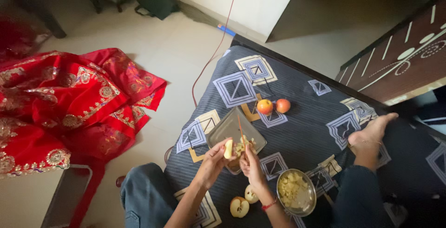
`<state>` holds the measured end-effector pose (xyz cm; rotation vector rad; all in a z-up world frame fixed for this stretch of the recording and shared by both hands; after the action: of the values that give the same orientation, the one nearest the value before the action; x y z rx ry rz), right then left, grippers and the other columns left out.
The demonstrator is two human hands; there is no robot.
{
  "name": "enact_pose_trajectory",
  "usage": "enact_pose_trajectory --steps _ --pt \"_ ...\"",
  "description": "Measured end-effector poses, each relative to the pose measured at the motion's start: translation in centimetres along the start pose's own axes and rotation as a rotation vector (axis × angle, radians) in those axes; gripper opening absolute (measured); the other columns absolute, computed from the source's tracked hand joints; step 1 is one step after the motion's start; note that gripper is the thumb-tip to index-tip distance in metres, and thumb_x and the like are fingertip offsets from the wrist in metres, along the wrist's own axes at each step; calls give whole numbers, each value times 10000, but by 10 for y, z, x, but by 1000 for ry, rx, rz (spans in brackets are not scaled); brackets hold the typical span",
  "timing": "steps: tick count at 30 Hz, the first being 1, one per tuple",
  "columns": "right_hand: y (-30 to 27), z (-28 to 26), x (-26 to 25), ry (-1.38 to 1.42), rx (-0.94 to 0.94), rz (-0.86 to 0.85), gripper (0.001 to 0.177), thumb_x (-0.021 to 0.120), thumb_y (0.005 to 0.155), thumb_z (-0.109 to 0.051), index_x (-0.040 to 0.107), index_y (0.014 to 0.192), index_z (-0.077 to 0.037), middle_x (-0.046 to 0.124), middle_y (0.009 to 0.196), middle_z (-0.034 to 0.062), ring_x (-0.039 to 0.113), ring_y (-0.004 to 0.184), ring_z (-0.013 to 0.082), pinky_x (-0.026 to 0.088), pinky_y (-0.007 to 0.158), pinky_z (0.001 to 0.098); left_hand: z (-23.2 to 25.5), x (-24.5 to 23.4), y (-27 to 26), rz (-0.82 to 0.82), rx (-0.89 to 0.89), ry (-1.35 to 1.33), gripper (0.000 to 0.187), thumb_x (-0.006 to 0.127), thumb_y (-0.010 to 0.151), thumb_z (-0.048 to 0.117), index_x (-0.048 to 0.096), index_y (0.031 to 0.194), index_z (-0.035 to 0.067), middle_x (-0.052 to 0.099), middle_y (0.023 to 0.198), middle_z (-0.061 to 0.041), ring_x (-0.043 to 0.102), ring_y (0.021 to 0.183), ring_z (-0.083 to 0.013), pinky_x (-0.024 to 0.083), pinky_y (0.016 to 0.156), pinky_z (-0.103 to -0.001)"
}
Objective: The person sits on a bed and uses a knife to peel and slice apples. They place the apple slices into a metal bowl and discard the peels into a tray. The person handles multiple apples sequentially, peeling and cutting them one at a time.
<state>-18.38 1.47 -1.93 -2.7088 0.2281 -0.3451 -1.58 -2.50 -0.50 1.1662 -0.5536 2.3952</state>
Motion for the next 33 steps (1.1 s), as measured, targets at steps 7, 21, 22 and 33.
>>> enact_pose_trajectory --steps 7,21,22,33 --pt "13 1 8 185 269 -126 611 394 1013 -625 372 619 -159 256 472 -67 211 352 73 175 334 248 13 2 -2 58 16 16 405 483 1039 185 549 1406 27 655 1286 -107 683 1122 -193 572 1013 -357" --pt "-70 -21 -116 215 56 70 560 395 1067 -541 511 742 -99 381 522 -52 331 353 75 245 322 258 -10 8 -9 -23 -59 136 370 564 991 170 564 1350 83 650 1264 -49 666 1173 -192 563 1024 -364" --pt "-87 -25 -132 239 24 154 568 380 1066 -555 518 749 -104 381 522 -53 330 357 68 249 329 244 -18 15 -12 -74 -84 151 372 588 984 146 562 1349 78 643 1265 -51 658 1155 -190 554 1016 -358" --pt "-170 -16 -228 605 -325 310 693 297 1046 -669 515 727 -94 403 525 -24 319 364 70 255 353 228 -145 113 -23 -376 -350 327 500 743 873 90 603 1353 83 640 1326 -48 613 1225 -163 480 1094 -343"
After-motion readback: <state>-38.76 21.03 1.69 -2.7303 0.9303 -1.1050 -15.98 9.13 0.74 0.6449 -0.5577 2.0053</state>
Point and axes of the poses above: each hand's wrist, its own y-axis towards the middle knuckle, its own x-axis out of the palm, z = x × y, the point moved 3 cm from there along y, towards the middle knuckle
